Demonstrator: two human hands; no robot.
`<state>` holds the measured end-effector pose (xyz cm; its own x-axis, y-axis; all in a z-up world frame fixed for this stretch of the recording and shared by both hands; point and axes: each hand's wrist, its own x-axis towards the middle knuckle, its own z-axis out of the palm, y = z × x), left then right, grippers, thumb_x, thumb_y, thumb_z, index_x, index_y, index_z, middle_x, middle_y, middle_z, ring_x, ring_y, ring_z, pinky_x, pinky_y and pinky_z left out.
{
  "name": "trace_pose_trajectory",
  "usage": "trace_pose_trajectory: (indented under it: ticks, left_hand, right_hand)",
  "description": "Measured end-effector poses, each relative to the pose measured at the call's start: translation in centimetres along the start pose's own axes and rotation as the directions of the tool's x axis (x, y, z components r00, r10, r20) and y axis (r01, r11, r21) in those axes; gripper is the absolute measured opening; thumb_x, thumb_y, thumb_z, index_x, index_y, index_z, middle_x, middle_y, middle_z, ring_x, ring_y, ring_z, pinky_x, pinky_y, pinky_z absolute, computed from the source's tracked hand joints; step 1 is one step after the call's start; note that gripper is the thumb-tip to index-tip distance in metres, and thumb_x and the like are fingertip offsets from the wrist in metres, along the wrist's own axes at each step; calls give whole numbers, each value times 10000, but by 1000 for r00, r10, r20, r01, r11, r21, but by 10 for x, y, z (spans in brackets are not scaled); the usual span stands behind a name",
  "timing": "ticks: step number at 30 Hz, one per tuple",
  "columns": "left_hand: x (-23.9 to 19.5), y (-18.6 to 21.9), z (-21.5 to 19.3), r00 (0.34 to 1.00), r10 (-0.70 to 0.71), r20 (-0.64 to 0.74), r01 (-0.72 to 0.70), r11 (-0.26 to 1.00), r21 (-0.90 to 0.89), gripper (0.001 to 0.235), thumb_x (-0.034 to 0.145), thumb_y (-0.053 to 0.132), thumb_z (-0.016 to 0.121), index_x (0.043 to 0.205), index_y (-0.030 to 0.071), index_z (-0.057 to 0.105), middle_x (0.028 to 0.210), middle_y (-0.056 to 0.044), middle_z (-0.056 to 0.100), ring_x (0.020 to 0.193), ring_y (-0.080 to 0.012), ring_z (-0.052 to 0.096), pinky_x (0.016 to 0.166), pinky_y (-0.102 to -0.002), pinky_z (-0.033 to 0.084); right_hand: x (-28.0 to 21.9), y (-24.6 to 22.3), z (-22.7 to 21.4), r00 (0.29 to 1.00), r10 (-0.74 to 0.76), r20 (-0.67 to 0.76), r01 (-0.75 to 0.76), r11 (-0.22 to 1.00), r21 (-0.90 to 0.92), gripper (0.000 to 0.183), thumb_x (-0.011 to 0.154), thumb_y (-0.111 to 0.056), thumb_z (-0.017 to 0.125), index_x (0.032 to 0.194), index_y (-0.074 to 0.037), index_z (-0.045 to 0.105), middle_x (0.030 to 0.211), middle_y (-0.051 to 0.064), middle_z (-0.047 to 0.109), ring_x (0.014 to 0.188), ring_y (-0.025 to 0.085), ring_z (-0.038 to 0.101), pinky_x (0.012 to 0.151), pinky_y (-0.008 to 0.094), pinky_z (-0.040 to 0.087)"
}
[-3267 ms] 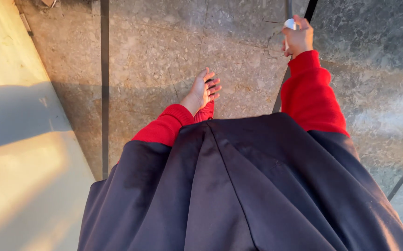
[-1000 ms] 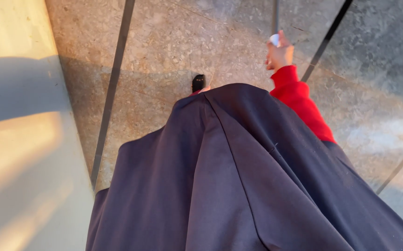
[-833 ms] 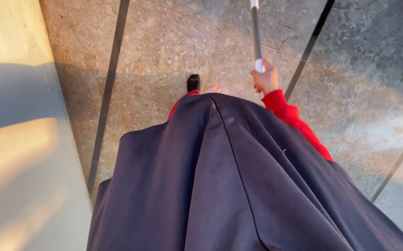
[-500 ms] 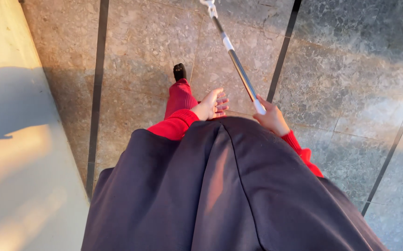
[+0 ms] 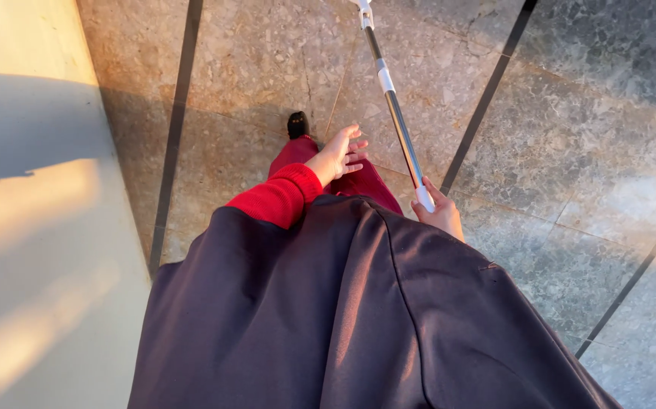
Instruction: The person mops the floor by pushing a mop across the tiled surface while walking forward.
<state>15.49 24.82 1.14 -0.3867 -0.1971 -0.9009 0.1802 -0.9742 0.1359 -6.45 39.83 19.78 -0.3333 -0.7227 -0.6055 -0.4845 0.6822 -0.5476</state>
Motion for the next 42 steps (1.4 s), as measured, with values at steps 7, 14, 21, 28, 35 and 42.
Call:
trace_pose_trajectory:
  ticks: [7, 14, 21, 28, 35, 42]
  left_hand:
    - [15, 46, -57, 999, -35, -34, 32, 995, -91, 539, 926, 523, 579, 1378, 232, 546, 1181, -15, 680, 1048, -245, 638, 970, -511, 477]
    - [19, 107, -99, 999, 12, -53, -19, 991, -132, 530, 925, 507, 573, 1369, 219, 544, 1203, -16, 676, 1061, -245, 639, 981, -518, 470]
    - [-4, 144, -118, 987, 145, -66, -154, 977, -148, 556, 927, 517, 568, 1380, 201, 512, 1230, -41, 654, 1088, -265, 623, 979, -519, 462]
    - [5, 64, -115, 976, 210, -56, -218, 951, -221, 541, 916, 487, 585, 1374, 207, 512, 1226, -43, 643, 1093, -269, 621, 984, -525, 462]
    - [8, -106, -77, 997, 83, -6, -83, 996, -43, 619, 899, 536, 568, 1437, 238, 501, 1227, 1, 655, 1049, -239, 622, 941, -490, 446]
    - [-38, -182, -52, 998, 60, 17, -62, 987, 145, 662, 894, 579, 555, 1460, 243, 483, 1179, 13, 658, 975, -223, 625, 917, -494, 456]
  right_hand:
    - [94, -149, 22, 992, 83, 98, -85, 996, 20, 665, 910, -217, 670, 1550, -187, 491, 647, 119, 632, 424, 189, 547, 387, 357, 438]
    - [225, -236, 64, 990, -73, 116, 60, 992, 114, 710, 927, -149, 655, 1592, -134, 408, 670, 57, 627, 401, 144, 538, 322, 315, 400]
    - [268, -267, 89, 989, -97, 108, 85, 990, 112, 746, 914, -162, 695, 1598, -149, 397, 787, 82, 705, 462, 152, 599, 352, 322, 444]
    - [207, -189, 101, 982, -118, 144, 115, 993, 32, 830, 840, -116, 725, 1589, -177, 373, 909, 14, 710, 494, 180, 661, 363, 356, 502]
    - [65, -64, 101, 963, -160, 216, 177, 982, -65, 814, 847, -123, 691, 1604, -196, 401, 777, 126, 707, 497, 191, 653, 412, 356, 517]
    - [-103, 23, 81, 926, -98, 365, 176, 967, -185, 797, 856, -184, 659, 1596, -258, 372, 612, 108, 632, 434, 184, 611, 386, 359, 502]
